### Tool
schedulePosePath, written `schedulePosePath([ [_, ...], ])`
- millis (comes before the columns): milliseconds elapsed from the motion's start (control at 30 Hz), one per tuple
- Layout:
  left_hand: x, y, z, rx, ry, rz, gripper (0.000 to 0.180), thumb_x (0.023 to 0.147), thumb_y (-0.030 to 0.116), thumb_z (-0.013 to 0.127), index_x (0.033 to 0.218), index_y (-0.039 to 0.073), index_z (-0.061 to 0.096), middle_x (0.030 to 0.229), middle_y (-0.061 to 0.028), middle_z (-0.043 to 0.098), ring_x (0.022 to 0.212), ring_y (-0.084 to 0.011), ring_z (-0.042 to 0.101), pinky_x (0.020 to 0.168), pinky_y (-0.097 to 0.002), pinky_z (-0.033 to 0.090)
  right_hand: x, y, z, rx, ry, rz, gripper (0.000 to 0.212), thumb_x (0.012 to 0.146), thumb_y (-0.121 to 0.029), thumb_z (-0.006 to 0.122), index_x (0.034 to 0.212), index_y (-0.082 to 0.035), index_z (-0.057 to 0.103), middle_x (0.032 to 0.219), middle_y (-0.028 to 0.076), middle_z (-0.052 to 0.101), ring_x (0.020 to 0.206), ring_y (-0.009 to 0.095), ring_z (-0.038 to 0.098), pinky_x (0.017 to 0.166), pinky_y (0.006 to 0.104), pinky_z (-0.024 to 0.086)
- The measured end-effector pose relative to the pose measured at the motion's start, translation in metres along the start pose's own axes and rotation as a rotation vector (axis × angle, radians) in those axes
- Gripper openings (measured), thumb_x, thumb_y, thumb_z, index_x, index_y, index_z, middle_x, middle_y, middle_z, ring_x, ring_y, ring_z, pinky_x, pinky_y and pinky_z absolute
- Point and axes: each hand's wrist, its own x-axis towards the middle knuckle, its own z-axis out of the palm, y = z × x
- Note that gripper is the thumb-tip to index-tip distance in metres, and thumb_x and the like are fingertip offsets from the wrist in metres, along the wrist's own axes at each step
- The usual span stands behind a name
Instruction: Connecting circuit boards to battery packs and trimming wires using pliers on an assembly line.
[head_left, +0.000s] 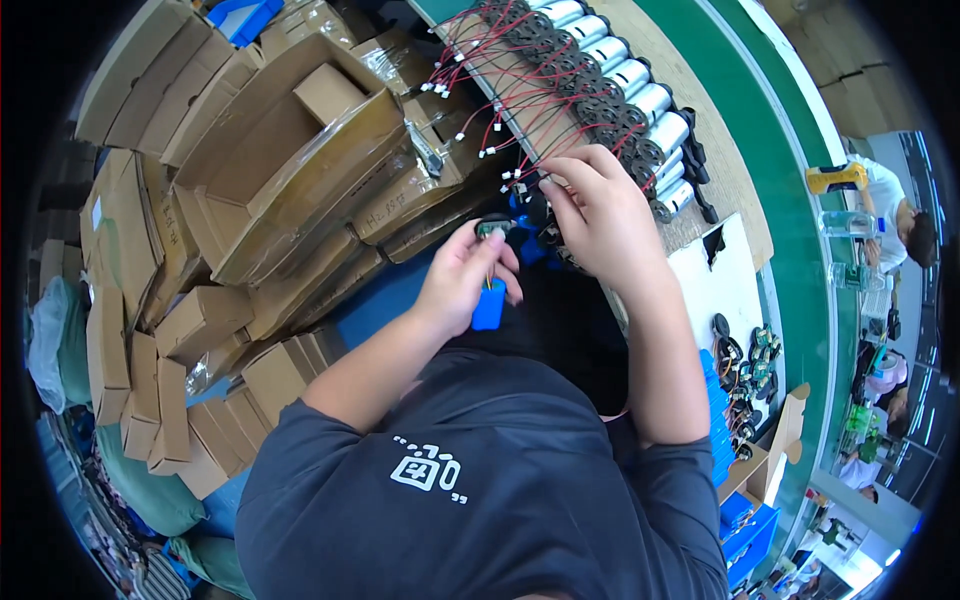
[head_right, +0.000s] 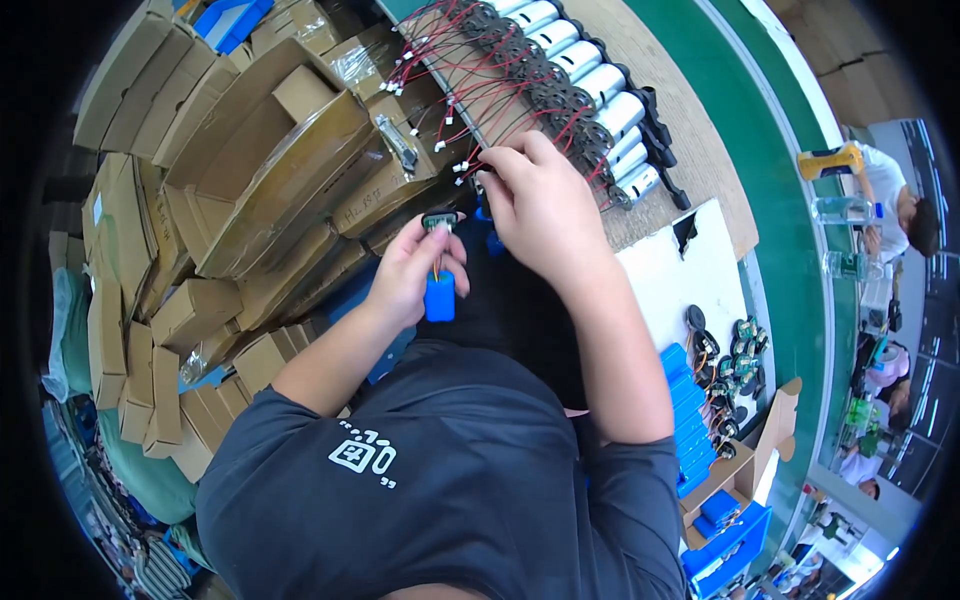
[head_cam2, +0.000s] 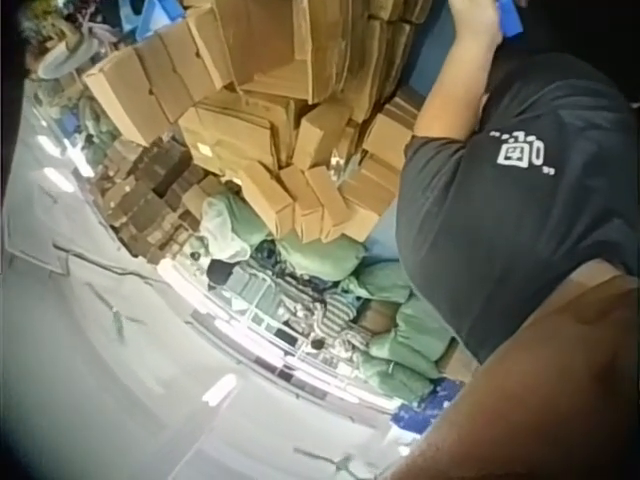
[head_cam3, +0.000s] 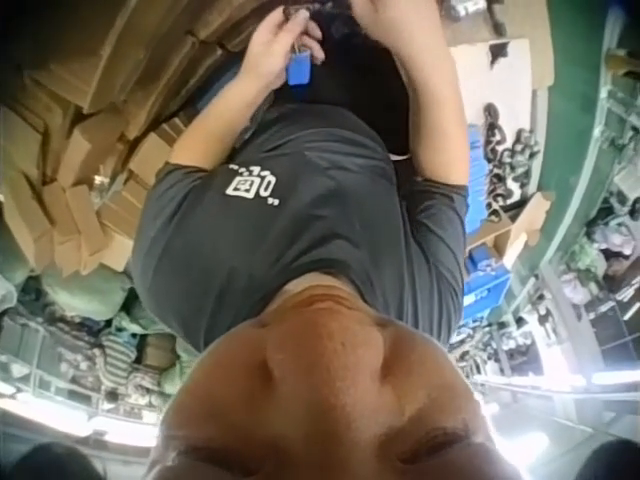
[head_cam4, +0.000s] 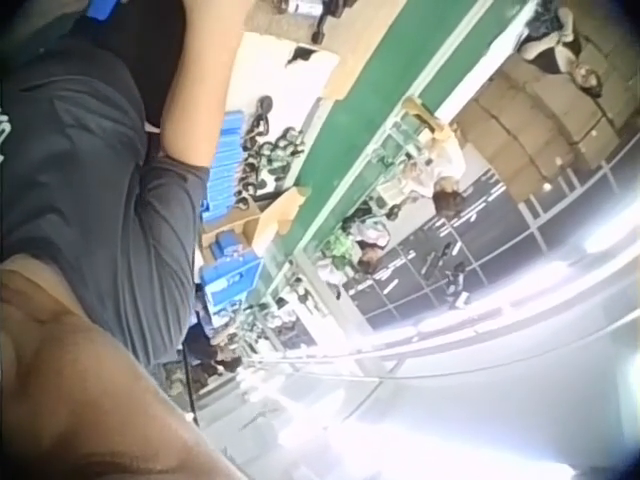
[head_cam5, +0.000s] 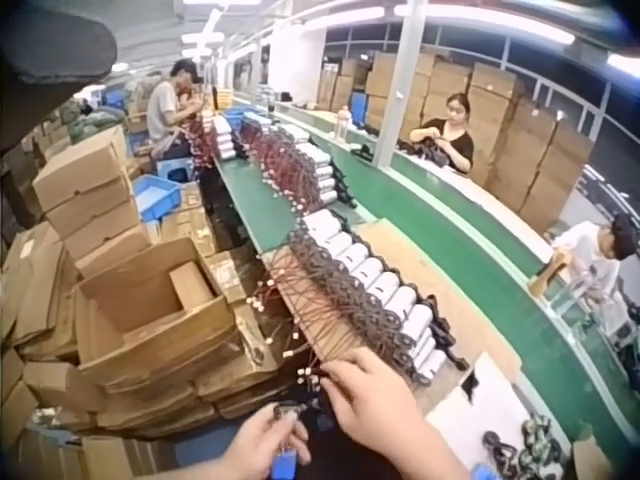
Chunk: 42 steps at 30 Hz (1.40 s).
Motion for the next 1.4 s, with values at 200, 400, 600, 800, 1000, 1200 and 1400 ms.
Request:
schedulePosePath([
  [200,0.014,0.012,-0.003,-0.010,0.220,0.038,0.028,0.102,0.028,0.054,0.117,0.004,0.056,0.096,-0.0093,0.061,0.069,-0.0167,0.063,0.061,-0.0343,0.057,0.002,0.008,-0.003,-0.479,-0.318,-0.309,0.017,0.083,-0.017,0.071,0.097,-0.008,0.070,0.100,0.010,0.063,0.095,0.029,0.061,0.086,0.0390,0.046],
  [400,0.029,0.000,-0.022,-0.079,0.192,0.026,0.026,0.101,0.027,0.055,0.114,0.004,0.058,0.092,-0.0084,0.061,0.071,-0.0158,0.062,0.061,-0.0331,0.056,0.001,0.013,0.001,-0.506,-0.384,-0.301,0.014,0.082,-0.017,0.070,0.094,-0.010,0.071,0.091,0.008,0.064,0.095,0.028,0.061,0.085,0.0395,0.043],
  [600,0.031,0.009,-0.006,-0.083,0.226,0.128,0.024,0.101,0.026,0.054,0.106,0.003,0.060,0.083,-0.0067,0.061,0.067,-0.0149,0.061,0.060,-0.0315,0.055,0.016,0.007,0.022,-0.777,-0.408,-0.197,0.007,0.083,-0.012,0.066,0.088,-0.009,0.071,0.085,0.007,0.064,0.091,0.027,0.061,0.083,0.0400,0.043],
  [800,0.029,0.016,0.001,-0.031,0.236,0.081,0.029,0.103,0.028,0.053,0.109,0.001,0.060,0.088,-0.0084,0.064,0.066,-0.0141,0.062,0.061,-0.0293,0.054,0.017,0.021,0.008,-0.709,-0.363,-0.347,0.007,0.082,-0.009,0.067,0.088,-0.007,0.071,0.084,0.009,0.065,0.087,0.026,0.061,0.080,0.0399,0.045],
  [1000,0.036,0.026,0.029,0.114,0.167,0.149,0.032,0.104,0.030,0.052,0.113,0.000,0.060,0.093,-0.0096,0.066,0.070,-0.0120,0.062,0.063,-0.0272,0.054,0.014,0.030,-0.008,-0.042,-0.175,-0.187,0.008,0.084,-0.006,0.069,0.090,-0.002,0.069,0.086,0.010,0.066,0.084,0.026,0.061,0.076,0.0366,0.049],
  [1200,0.058,0.033,0.055,0.259,0.123,0.428,0.028,0.105,0.024,0.051,0.111,-0.001,0.060,0.092,-0.0060,0.065,0.072,-0.0080,0.060,0.065,-0.0230,0.051,0.010,0.033,-0.009,0.122,-0.033,-0.109,0.007,0.087,-0.005,0.067,0.092,0.000,0.067,0.085,0.010,0.065,0.082,0.024,0.063,0.074,0.0334,0.049],
  [1400,0.073,0.027,0.062,0.290,0.085,0.515,0.025,0.104,0.020,0.051,0.113,-0.002,0.060,0.095,-0.0036,0.065,0.077,-0.0062,0.060,0.068,-0.0212,0.050,0.005,0.041,0.000,0.264,0.068,-0.017,0.010,0.092,-0.008,0.064,0.094,0.002,0.064,0.081,0.007,0.064,0.076,0.015,0.062,0.067,0.0278,0.049],
])
